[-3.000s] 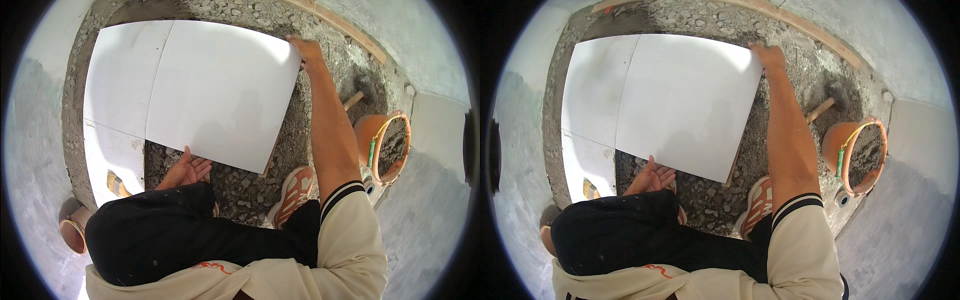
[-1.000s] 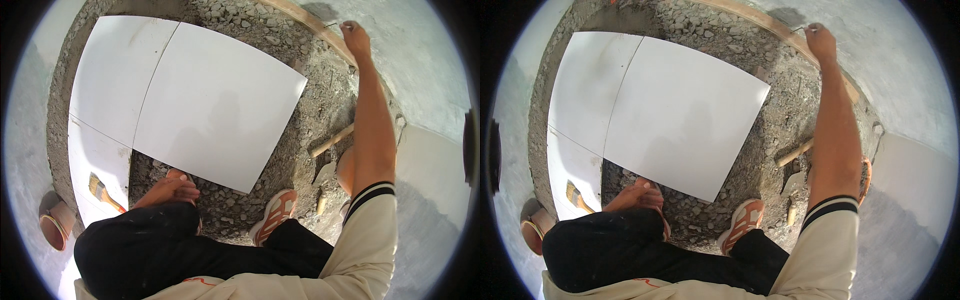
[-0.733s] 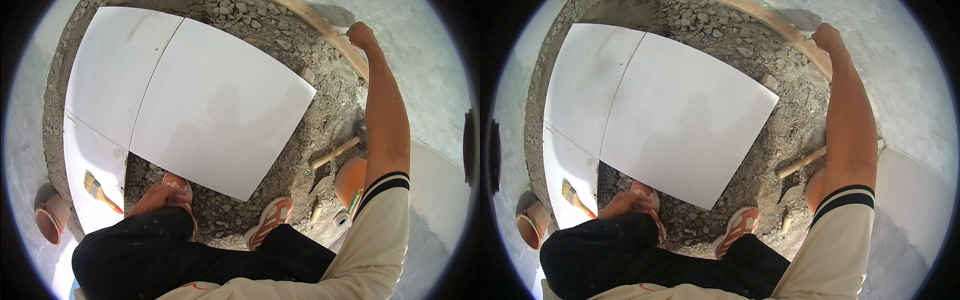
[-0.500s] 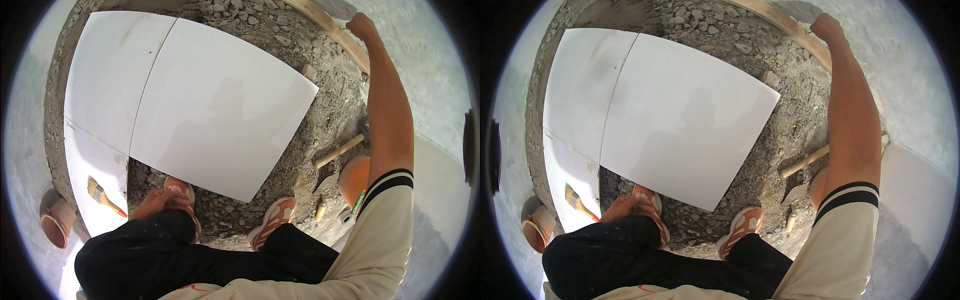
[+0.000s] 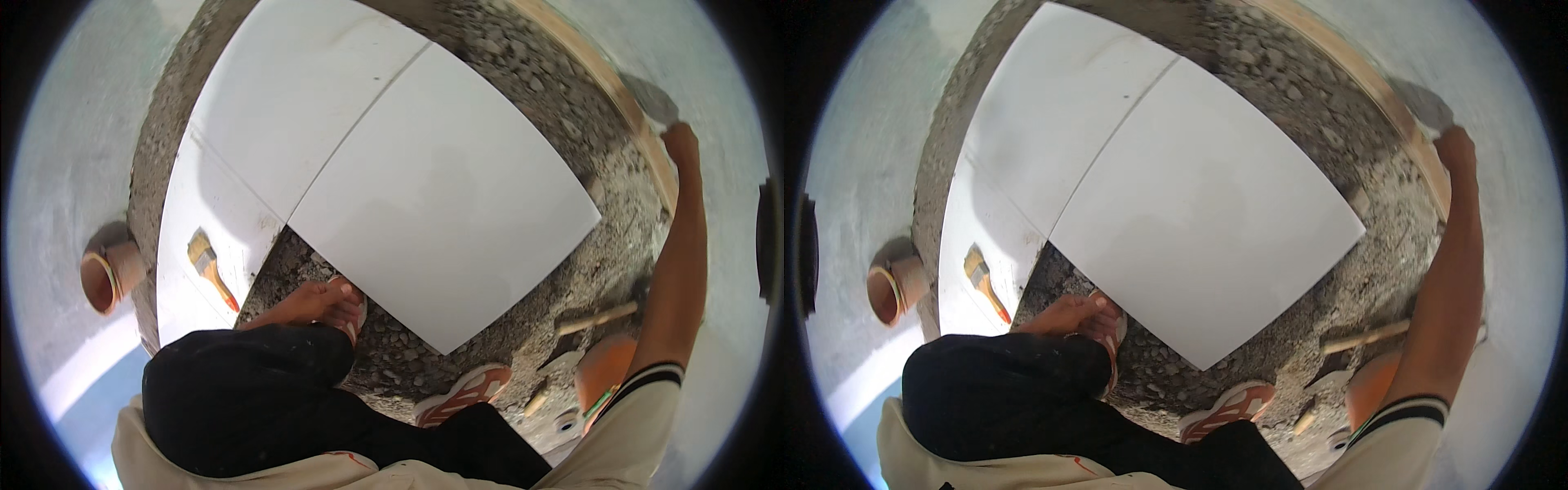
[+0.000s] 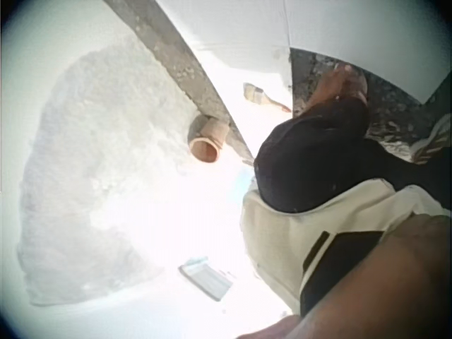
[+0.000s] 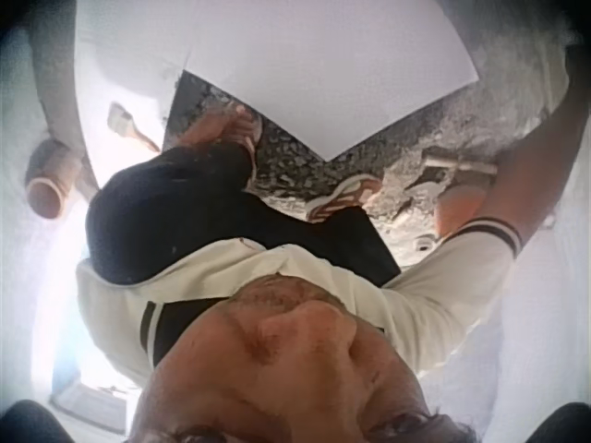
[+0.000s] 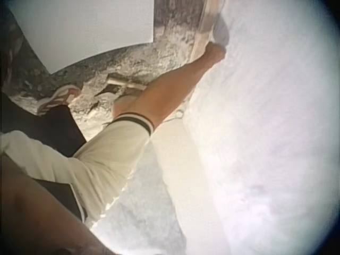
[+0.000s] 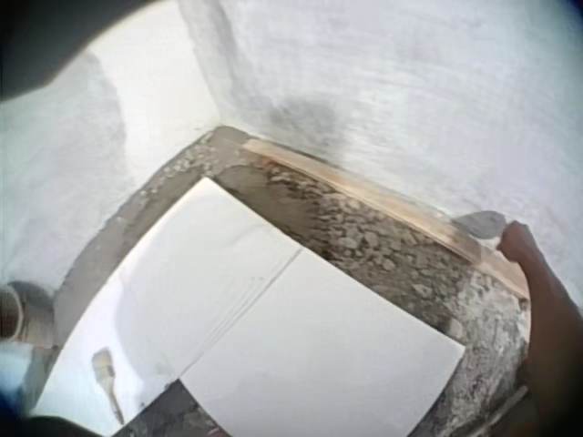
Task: The person installs white floor tiles by positioning them on a prepared surface, using a hammer to tap them into place, and adjusting alignment with a string line. The person also uses a trowel to spread mortar and a brush to clean the tiles.
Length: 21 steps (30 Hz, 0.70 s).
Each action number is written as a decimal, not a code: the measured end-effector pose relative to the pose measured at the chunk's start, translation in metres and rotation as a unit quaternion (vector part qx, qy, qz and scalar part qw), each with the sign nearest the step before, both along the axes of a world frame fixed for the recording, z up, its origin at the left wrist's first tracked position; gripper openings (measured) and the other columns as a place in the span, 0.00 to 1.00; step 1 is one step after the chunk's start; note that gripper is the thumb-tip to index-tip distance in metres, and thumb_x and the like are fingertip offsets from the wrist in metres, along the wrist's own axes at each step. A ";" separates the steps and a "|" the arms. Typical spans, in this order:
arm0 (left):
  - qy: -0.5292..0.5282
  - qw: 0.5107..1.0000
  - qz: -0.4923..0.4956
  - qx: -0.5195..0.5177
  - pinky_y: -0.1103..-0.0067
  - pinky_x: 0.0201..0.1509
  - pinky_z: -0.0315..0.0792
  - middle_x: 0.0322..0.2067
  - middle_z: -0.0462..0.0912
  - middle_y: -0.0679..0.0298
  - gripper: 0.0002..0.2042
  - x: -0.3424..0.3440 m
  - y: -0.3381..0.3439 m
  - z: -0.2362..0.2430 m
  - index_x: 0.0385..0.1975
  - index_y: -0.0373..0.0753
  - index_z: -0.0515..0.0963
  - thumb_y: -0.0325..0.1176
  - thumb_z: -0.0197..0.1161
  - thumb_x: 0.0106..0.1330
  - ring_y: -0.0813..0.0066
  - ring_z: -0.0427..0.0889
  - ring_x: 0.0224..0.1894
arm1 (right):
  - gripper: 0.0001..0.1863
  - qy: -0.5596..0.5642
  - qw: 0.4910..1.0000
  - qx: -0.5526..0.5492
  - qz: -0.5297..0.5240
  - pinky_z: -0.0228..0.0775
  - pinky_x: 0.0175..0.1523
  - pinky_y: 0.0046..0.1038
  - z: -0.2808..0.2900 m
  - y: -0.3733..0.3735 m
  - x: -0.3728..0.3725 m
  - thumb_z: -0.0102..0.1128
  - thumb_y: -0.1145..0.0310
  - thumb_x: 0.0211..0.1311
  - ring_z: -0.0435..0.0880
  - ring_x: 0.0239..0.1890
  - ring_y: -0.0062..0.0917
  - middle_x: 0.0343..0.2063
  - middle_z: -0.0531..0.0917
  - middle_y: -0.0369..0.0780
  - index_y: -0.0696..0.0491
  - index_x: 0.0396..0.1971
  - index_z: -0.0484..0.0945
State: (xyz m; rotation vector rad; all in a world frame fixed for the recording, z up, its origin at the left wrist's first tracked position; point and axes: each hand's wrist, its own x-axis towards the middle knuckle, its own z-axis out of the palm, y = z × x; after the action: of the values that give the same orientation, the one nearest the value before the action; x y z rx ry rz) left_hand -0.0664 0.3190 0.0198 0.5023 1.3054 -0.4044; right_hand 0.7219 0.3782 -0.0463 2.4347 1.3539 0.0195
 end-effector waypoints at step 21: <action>-0.001 0.948 0.256 0.187 0.61 0.67 0.74 0.57 0.79 0.54 0.25 -0.016 0.020 -0.028 0.61 0.30 0.73 0.47 0.59 0.79 0.64 0.77 0.62 | 0.27 0.434 0.886 0.159 -0.043 0.70 0.66 0.37 0.019 0.032 -0.371 0.57 0.55 0.75 0.82 0.60 0.38 0.59 0.82 0.49 0.60 0.64 0.77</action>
State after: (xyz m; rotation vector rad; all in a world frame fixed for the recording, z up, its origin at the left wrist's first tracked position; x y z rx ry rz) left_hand -0.0829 0.3389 -0.0085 0.4538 1.4591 0.2838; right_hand 0.3512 0.4099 -0.0274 2.9138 1.6569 -1.0701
